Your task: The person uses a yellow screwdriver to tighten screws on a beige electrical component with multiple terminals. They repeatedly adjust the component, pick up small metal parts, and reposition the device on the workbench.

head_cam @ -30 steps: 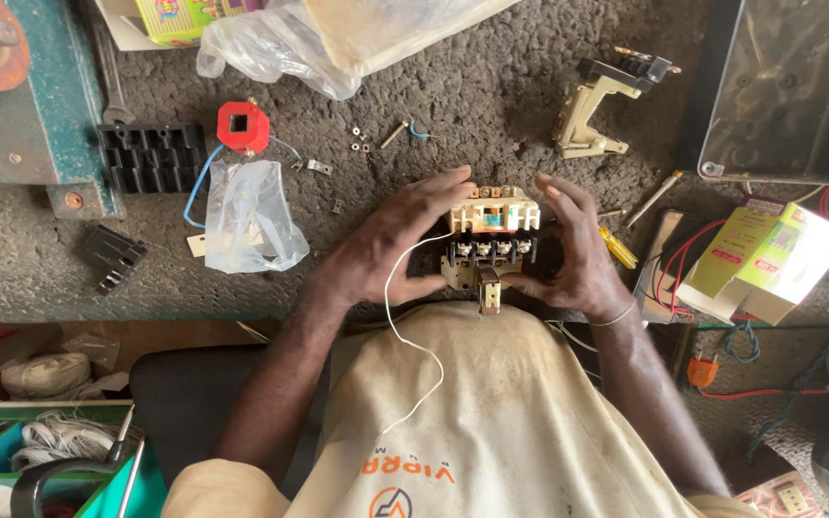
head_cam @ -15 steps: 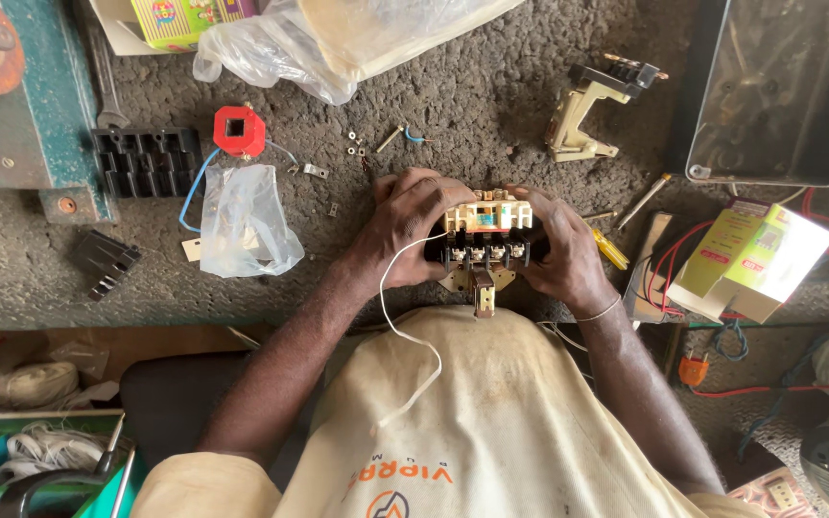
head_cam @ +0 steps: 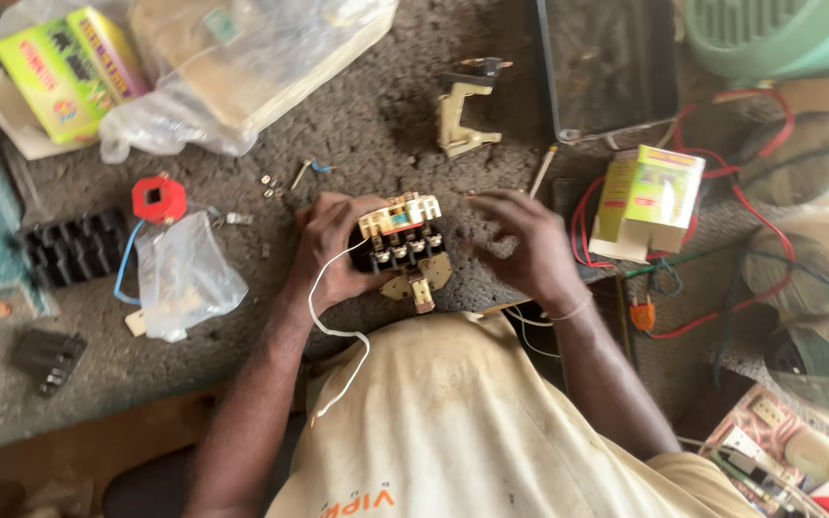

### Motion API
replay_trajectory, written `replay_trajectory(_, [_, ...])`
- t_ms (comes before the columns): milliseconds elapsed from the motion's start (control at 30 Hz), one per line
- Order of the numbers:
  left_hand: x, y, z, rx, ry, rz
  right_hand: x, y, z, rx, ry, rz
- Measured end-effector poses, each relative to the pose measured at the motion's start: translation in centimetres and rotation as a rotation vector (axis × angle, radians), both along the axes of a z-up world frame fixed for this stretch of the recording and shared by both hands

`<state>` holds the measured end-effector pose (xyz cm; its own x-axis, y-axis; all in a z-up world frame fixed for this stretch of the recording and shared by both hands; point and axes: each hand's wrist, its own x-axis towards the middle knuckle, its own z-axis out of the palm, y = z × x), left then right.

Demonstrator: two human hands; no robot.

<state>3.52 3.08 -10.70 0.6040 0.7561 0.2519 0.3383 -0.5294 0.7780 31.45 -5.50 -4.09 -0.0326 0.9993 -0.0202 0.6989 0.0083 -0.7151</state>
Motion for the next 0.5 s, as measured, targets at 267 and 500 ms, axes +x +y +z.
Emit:
replay_trajectory(267, [-0.2,-0.2,-1.0,0.037,0.060,-0.014,4.1,1.1,2.3,0.386,-0.605,-0.349])
replay_trajectory(500, [-0.2,-0.3,-1.3,0.073,0.031,-0.005,6.6,5.2,3.1,0.271,-0.796,-0.210])
